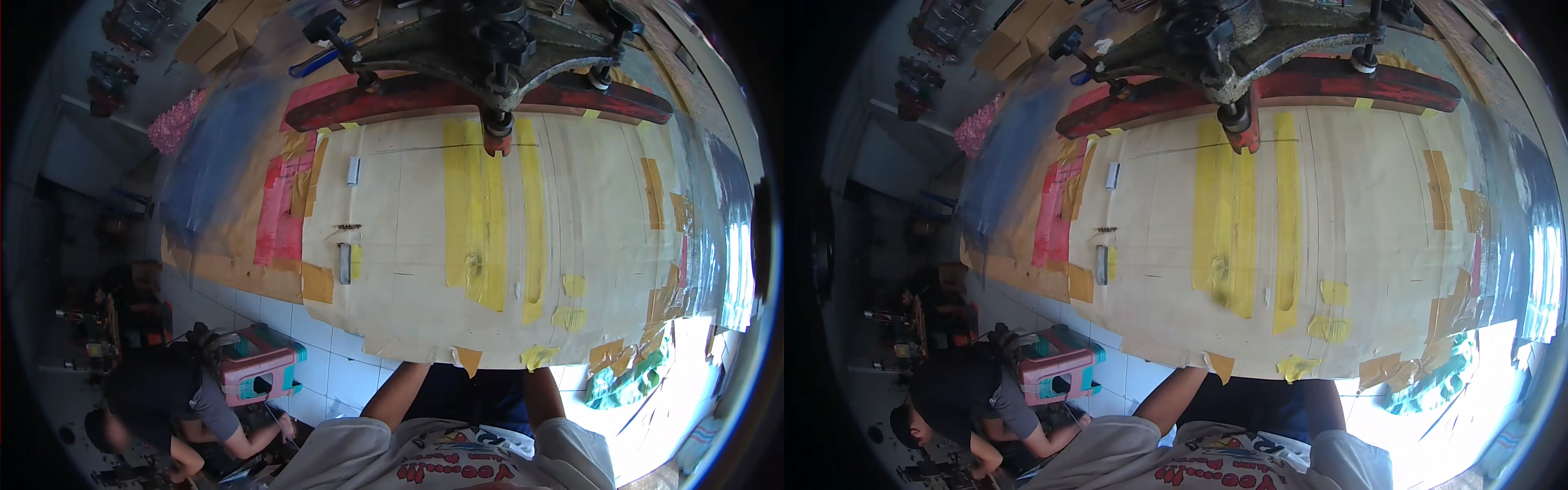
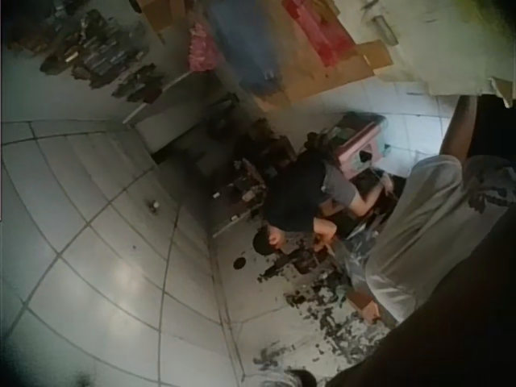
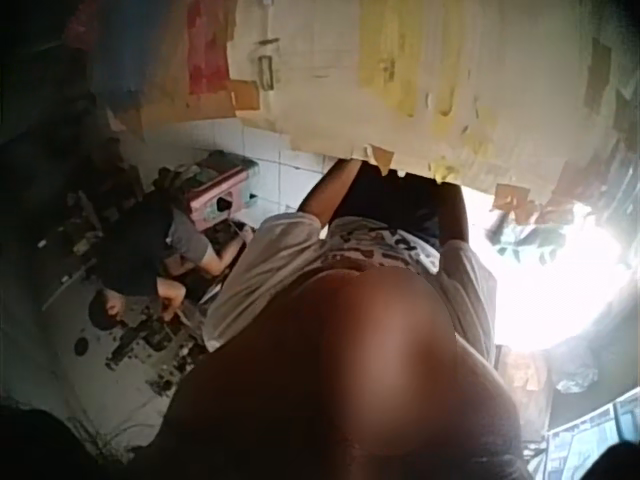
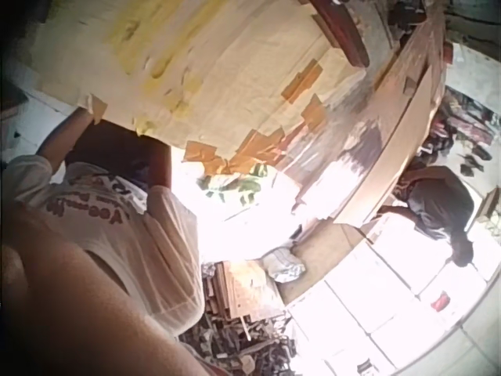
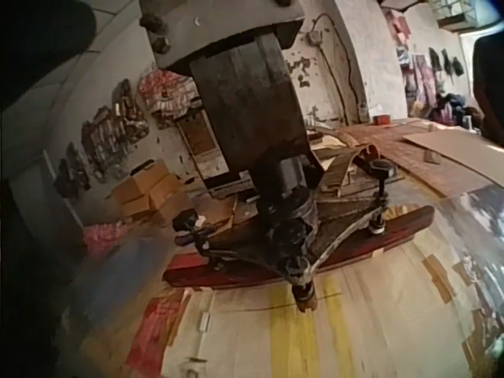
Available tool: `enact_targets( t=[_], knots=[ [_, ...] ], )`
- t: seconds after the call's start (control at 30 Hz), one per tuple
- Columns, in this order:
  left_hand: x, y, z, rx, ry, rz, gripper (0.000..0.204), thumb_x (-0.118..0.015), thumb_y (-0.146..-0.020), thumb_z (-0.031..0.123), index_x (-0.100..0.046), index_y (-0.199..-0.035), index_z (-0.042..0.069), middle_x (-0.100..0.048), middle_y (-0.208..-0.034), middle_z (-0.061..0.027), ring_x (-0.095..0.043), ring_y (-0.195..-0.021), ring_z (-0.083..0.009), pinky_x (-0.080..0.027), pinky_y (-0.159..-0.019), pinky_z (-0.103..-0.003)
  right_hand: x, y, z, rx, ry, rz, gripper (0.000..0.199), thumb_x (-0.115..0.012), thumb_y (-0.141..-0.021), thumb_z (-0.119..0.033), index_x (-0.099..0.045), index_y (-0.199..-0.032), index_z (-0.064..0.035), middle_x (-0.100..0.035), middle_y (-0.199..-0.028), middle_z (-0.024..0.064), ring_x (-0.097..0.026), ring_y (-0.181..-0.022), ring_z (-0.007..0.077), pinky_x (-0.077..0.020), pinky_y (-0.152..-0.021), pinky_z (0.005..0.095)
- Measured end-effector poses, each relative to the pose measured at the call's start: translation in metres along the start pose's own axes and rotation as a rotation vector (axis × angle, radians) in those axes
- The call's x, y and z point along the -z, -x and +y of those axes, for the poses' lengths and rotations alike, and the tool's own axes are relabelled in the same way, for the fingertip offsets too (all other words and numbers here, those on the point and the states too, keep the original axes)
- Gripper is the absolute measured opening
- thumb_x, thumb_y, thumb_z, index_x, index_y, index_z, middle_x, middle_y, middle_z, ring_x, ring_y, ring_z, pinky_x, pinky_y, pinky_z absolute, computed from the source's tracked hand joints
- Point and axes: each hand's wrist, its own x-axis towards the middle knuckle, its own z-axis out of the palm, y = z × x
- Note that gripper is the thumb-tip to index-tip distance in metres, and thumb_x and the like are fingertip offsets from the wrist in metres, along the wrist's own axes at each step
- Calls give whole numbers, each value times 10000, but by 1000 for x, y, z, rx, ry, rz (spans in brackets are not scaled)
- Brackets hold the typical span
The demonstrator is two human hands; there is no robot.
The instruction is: The person places a clear sheet onto a marked template on a workbench, aligns it with tape markers, and then moves the template under a manual press machine.
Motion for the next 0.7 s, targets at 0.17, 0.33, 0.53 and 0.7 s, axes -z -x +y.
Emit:
enact_targets(
  t=[0.17, 0.33, 0.53, 0.7],
  knots=[
    [2, -2, -1, 11, 4, 13, 463, -696, -796, 390, -653, -1214, 195, -679, -1149, -164, -632, -1088, -416, -528, -917, -506, -15, -29, -14, 33, -8, -5, 625, -726, -779, -453, -584, -1322, -178, -626, -1319, 119, -582, -1223, 313, -461, -1040, 449],
    [-2, -5, -14, -8, 25, 71, 446, -692, -798, 385, -661, -1201, 197, -686, -1134, -161, -641, -1075, -411, -531, -914, -503, -31, -71, -31, 112, -54, 14, 617, -719, -788, -437, -577, -1333, -185, -624, -1327, 108, -578, -1235, 300, -456, -1048, 446],
    [14, -12, 35, -12, 10, -165, 296, -663, -822, 385, -715, -1066, 227, -684, -1184, -124, -670, -1050, -343, -538, -900, -482, -24, -99, 30, 105, 218, 44, 568, -687, -812, -393, -576, -1338, -210, -604, -1349, 133, -555, -1263, 325, -437, -1069, 433],
    [15, -35, -53, -128, 313, -204, 398, -664, -873, 421, -673, -1226, 236, -695, -1166, -179, -642, -1145, -353, -503, -975, -417, 32, -52, -93, 82, 126, -28, 730, -521, -891, -494, -301, -1525, -206, -523, -1369, 307, -525, -1243, 493, -442, -1048, 527]
  ],
)
